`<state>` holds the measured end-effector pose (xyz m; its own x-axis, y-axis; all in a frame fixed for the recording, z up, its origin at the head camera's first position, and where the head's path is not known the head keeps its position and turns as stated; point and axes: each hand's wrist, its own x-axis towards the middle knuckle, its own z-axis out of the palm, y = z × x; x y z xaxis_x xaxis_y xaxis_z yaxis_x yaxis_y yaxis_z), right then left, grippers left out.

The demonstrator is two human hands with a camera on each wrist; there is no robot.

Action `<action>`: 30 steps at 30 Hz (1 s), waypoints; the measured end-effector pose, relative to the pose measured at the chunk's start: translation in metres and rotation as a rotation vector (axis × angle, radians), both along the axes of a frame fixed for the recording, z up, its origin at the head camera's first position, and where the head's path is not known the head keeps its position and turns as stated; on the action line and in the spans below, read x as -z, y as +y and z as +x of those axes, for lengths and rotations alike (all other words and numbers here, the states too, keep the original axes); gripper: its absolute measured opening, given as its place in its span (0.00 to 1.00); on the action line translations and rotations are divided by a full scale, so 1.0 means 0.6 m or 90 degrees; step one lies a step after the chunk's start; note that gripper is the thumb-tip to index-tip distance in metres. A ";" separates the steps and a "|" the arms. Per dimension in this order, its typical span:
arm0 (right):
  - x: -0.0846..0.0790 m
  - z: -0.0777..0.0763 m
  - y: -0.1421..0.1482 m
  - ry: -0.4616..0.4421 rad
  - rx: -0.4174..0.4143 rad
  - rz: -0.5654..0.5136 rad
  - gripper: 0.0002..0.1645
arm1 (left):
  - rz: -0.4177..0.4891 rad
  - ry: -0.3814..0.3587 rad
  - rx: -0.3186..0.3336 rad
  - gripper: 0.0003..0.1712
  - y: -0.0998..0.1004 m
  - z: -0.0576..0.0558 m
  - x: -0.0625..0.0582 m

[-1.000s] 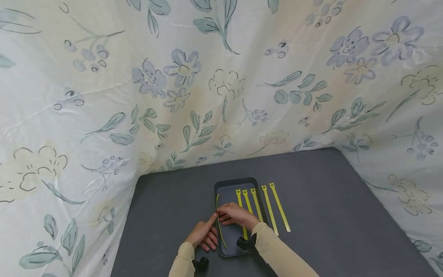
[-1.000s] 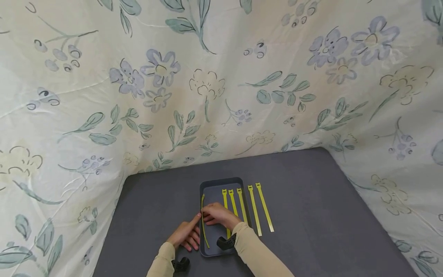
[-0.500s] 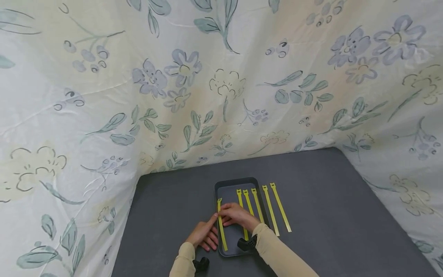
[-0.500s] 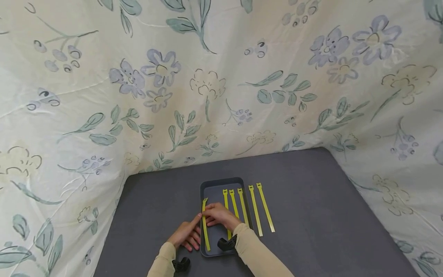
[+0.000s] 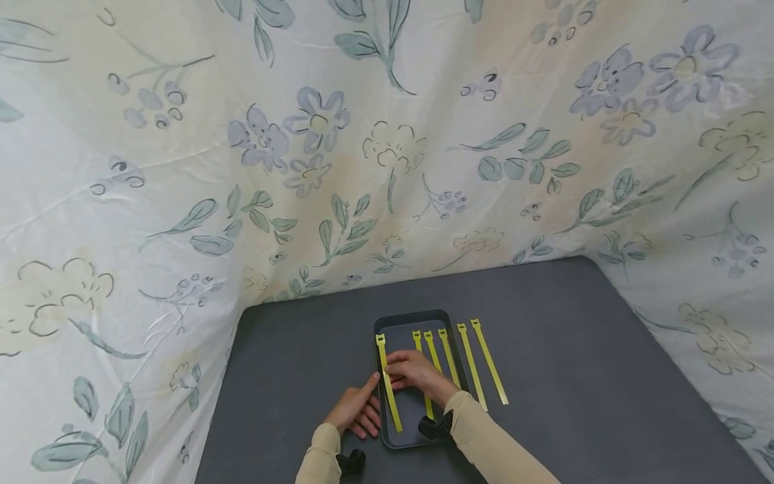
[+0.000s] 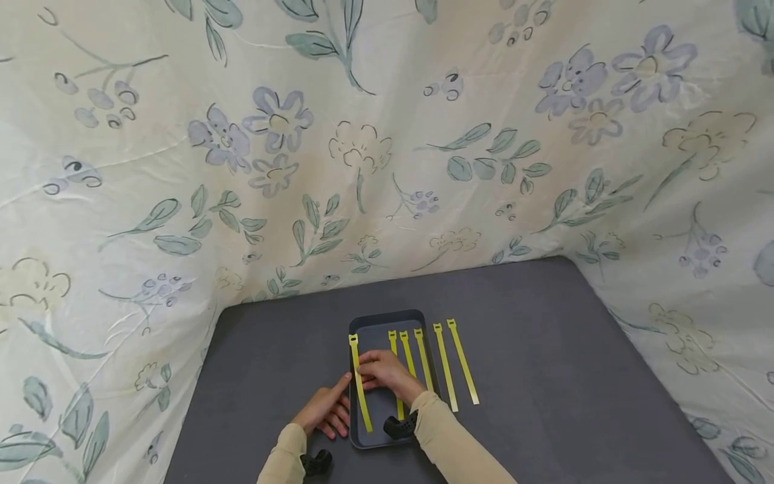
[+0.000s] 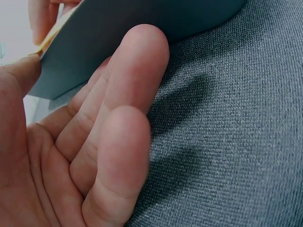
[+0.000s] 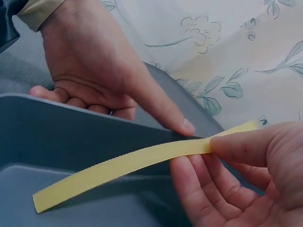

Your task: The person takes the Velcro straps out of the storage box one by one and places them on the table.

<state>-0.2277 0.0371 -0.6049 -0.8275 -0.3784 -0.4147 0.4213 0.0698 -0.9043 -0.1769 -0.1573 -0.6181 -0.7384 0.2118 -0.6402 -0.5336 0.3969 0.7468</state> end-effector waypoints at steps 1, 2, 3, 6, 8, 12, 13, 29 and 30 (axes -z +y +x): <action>-0.001 -0.001 0.001 0.002 0.002 -0.001 0.20 | 0.000 0.000 0.000 0.51 0.000 0.000 0.000; -0.002 -0.001 0.001 0.007 0.003 -0.003 0.20 | 0.000 -0.001 -0.002 0.51 0.000 0.001 -0.001; -0.002 -0.002 0.002 0.009 0.004 -0.004 0.20 | 0.000 -0.002 -0.002 0.51 0.000 0.001 0.000; -0.006 -0.003 0.005 0.015 0.009 -0.011 0.19 | -0.003 -0.006 -0.003 0.51 0.001 0.002 0.002; -0.009 -0.004 0.007 0.019 0.013 -0.018 0.18 | -0.002 -0.005 0.000 0.52 0.002 0.002 0.002; -0.018 -0.007 0.013 0.033 0.023 -0.023 0.18 | 0.003 0.000 0.000 0.51 0.001 0.003 0.004; -0.020 -0.007 0.014 0.035 0.027 -0.023 0.19 | 0.004 0.001 0.001 0.51 0.001 0.004 0.004; -0.041 -0.014 0.035 0.039 0.056 -0.003 0.20 | -0.001 0.003 -0.009 0.50 0.001 0.003 0.004; -0.043 -0.015 0.037 0.041 0.058 -0.004 0.20 | 0.001 0.003 -0.010 0.49 0.001 0.003 0.004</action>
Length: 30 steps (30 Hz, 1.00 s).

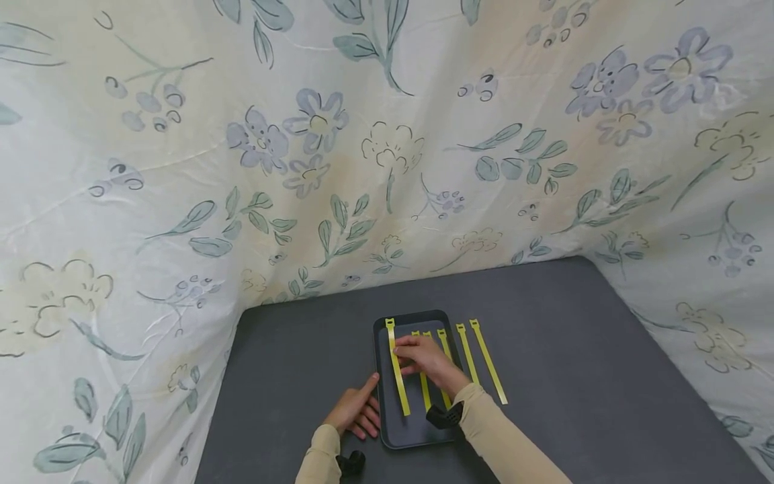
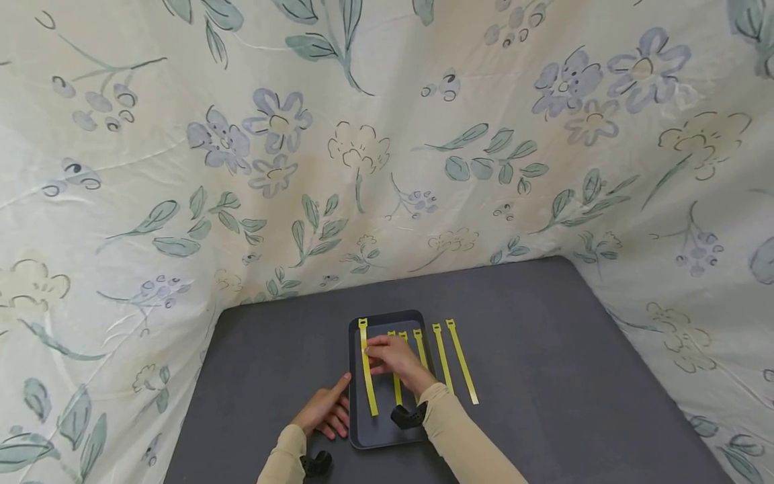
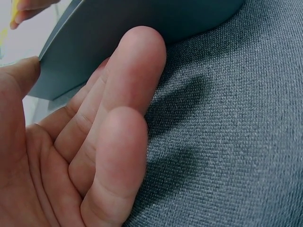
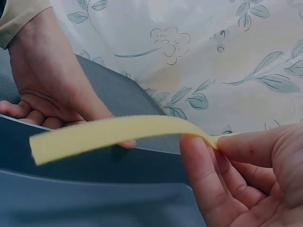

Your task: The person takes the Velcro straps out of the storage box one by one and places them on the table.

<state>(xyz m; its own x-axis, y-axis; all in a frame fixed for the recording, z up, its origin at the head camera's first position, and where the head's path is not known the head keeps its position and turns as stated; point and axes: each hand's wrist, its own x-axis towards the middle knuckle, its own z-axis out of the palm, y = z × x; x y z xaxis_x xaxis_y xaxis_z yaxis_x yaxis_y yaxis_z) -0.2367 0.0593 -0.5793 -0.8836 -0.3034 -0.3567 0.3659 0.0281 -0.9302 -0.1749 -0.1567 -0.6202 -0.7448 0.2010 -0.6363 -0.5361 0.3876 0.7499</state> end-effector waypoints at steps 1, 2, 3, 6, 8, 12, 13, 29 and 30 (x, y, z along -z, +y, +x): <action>-0.001 -0.001 0.002 0.007 0.001 0.001 0.20 | 0.001 0.001 0.000 0.49 0.000 0.000 0.000; -0.002 -0.003 0.004 0.006 0.003 0.000 0.20 | 0.002 0.001 0.001 0.49 0.000 0.000 0.000; -0.004 -0.004 0.006 0.008 0.004 0.000 0.20 | 0.002 0.001 0.001 0.49 -0.001 0.000 0.001; -0.008 -0.007 0.013 0.019 0.005 0.007 0.20 | 0.003 -0.002 0.001 0.49 -0.001 -0.001 0.001; -0.010 -0.008 0.018 0.020 0.007 0.011 0.20 | 0.002 -0.003 0.000 0.49 -0.001 -0.001 0.002; -0.014 -0.011 0.027 0.025 0.016 0.015 0.21 | -0.002 -0.001 -0.003 0.49 -0.001 0.000 0.003; -0.014 -0.011 0.029 0.027 0.020 0.015 0.21 | -0.002 0.000 -0.003 0.50 -0.001 0.000 0.003; -0.021 -0.027 0.087 0.030 0.075 0.027 0.24 | 0.016 0.000 0.001 0.49 -0.002 0.000 0.004; -0.020 -0.028 0.092 0.034 0.077 0.033 0.24 | 0.016 0.001 0.002 0.49 -0.001 0.000 0.004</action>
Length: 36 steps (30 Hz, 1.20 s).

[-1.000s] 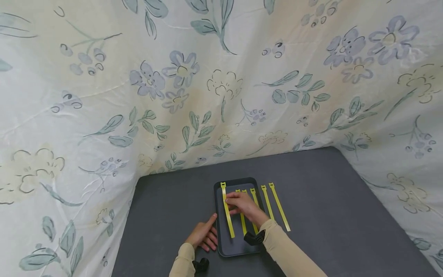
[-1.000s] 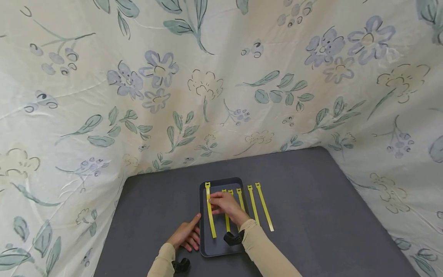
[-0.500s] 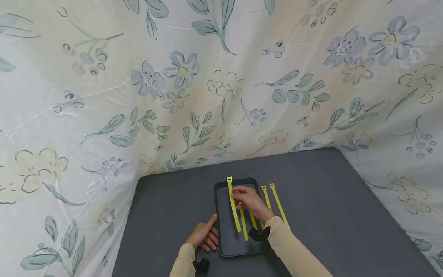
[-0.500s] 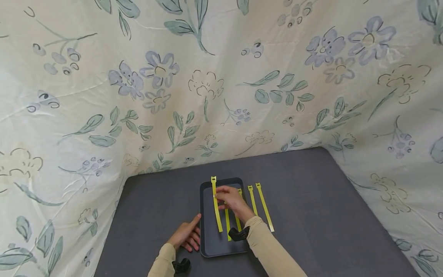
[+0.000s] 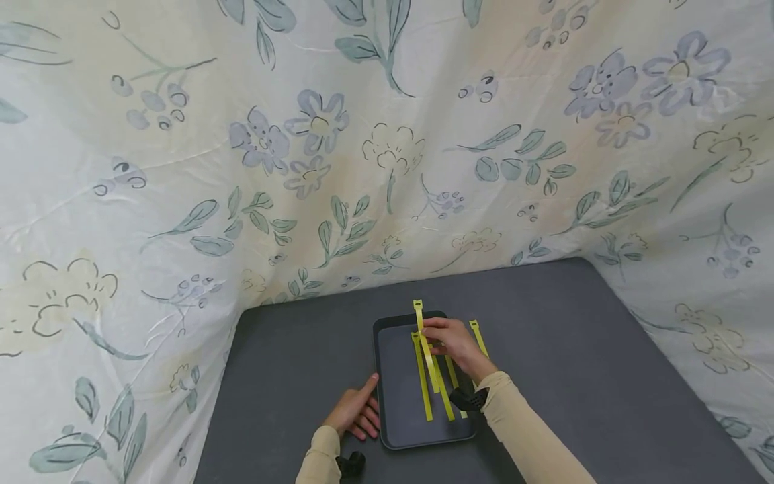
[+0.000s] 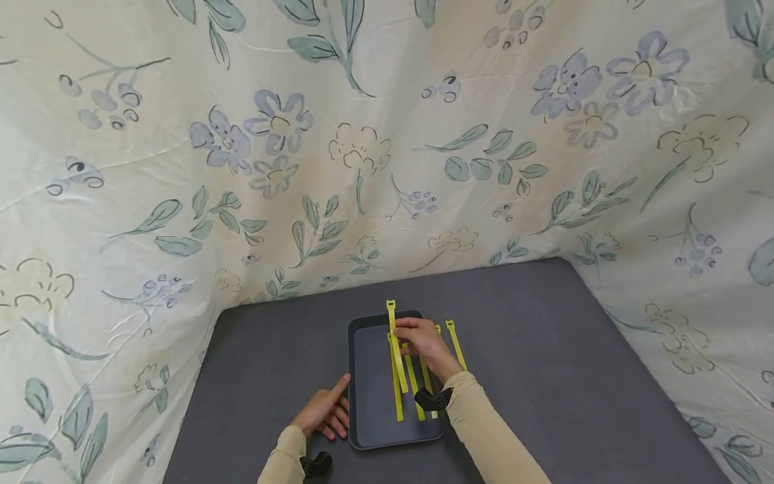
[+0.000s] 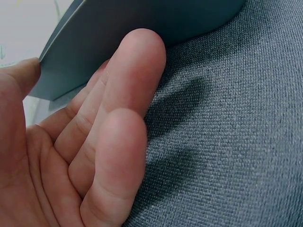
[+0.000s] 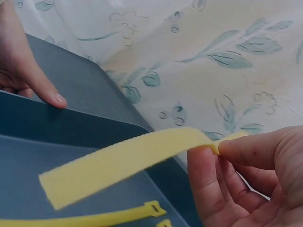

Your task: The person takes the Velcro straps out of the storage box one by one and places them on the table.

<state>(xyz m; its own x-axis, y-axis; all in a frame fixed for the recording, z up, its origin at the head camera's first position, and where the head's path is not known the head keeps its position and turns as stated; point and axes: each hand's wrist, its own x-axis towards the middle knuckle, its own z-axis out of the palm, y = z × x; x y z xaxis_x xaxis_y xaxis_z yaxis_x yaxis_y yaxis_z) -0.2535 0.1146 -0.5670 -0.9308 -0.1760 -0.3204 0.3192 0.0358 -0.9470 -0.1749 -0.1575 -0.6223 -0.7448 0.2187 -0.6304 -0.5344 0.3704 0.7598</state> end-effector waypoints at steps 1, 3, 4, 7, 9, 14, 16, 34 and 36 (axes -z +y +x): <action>-0.001 -0.001 0.006 0.002 0.001 0.005 0.25 | -0.001 0.001 0.000 0.49 0.000 0.000 0.000; -0.003 -0.005 0.017 0.004 0.004 0.012 0.26 | -0.003 0.001 0.001 0.49 0.001 0.001 0.000; -0.005 -0.007 0.023 0.005 0.006 0.015 0.26 | -0.004 0.001 0.001 0.49 0.002 0.001 -0.001; -0.009 -0.011 0.041 0.006 0.019 0.023 0.25 | -0.006 0.002 0.000 0.50 0.002 0.001 -0.001; -0.009 -0.011 0.053 0.010 0.030 0.031 0.25 | -0.006 0.003 0.000 0.50 0.002 0.001 0.000; -0.005 -0.011 0.088 0.011 0.049 0.037 0.26 | -0.005 0.004 0.001 0.49 0.002 0.002 -0.001; -0.003 -0.011 0.102 0.008 0.057 0.037 0.26 | -0.004 0.003 0.000 0.49 0.002 0.002 -0.001; -0.010 -0.016 0.174 -0.012 0.090 0.062 0.29 | -0.007 0.004 -0.004 0.49 0.002 0.003 -0.003; -0.010 -0.017 0.180 -0.016 0.095 0.066 0.29 | -0.008 0.002 -0.005 0.48 0.002 0.003 -0.004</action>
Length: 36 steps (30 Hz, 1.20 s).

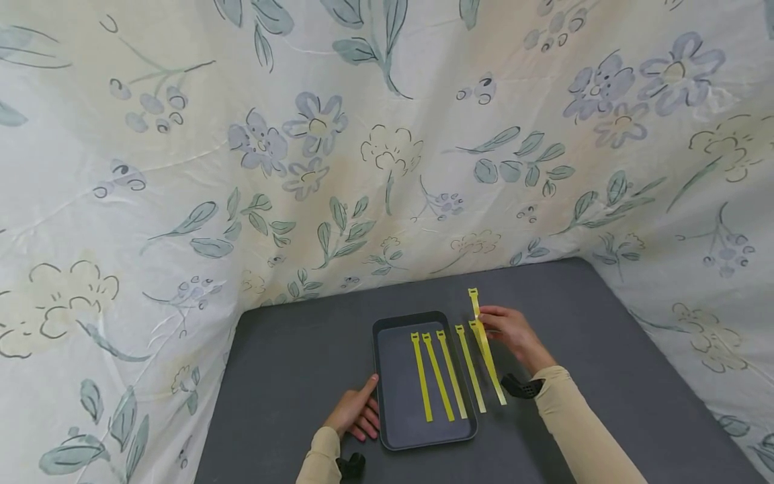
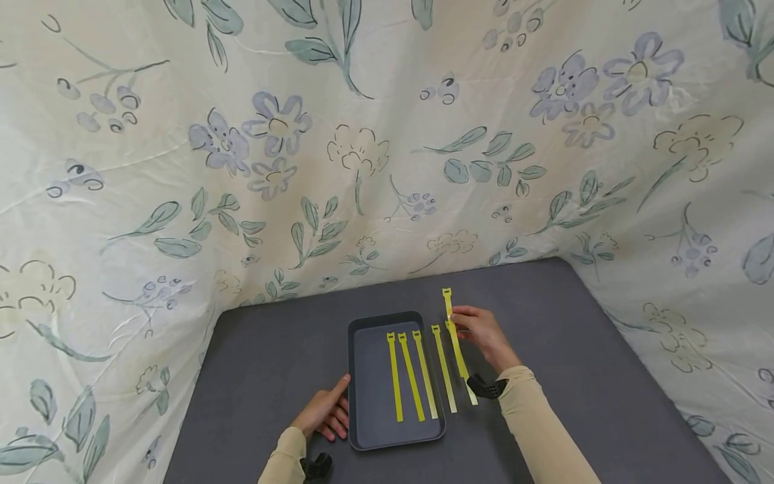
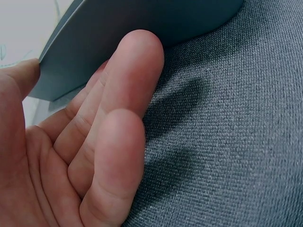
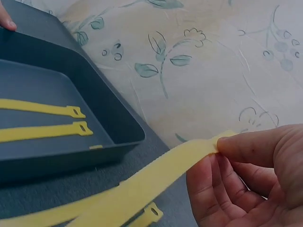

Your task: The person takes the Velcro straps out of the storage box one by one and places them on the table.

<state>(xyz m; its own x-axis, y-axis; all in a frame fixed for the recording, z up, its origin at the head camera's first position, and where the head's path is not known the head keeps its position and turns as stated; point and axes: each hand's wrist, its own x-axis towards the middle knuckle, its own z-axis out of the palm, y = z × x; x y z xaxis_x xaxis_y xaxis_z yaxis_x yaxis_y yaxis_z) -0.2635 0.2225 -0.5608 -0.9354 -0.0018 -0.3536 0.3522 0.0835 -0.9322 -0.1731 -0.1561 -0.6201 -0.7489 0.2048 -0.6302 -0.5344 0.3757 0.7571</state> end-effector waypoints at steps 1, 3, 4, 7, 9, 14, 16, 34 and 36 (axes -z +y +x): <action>0.001 0.000 0.003 -0.002 0.005 0.004 0.29 | -0.001 -0.002 0.000 0.48 0.000 0.000 0.000; 0.004 0.000 0.010 0.000 0.004 0.019 0.30 | -0.002 0.000 0.000 0.48 0.000 -0.001 0.001; 0.005 0.001 0.013 0.002 0.000 0.033 0.31 | -0.002 0.002 0.001 0.48 0.000 -0.001 0.002; 0.011 0.003 0.022 0.012 -0.010 0.057 0.32 | -0.001 0.003 0.002 0.49 -0.001 0.000 0.004; 0.014 0.004 0.027 0.018 -0.020 0.072 0.32 | 0.000 0.005 0.002 0.49 0.000 0.000 0.005; 0.024 0.005 0.038 0.009 -0.019 0.082 0.32 | -0.001 0.007 0.000 0.50 0.000 0.001 0.004; 0.030 0.004 0.042 -0.002 -0.013 0.090 0.31 | -0.001 0.007 -0.001 0.50 0.001 0.001 0.003; 0.085 0.009 0.059 -0.061 -0.018 0.139 0.26 | -0.002 0.002 -0.007 0.50 0.001 0.001 0.003; 0.086 0.011 0.059 -0.064 -0.020 0.147 0.26 | -0.002 0.003 -0.007 0.50 0.001 0.001 0.003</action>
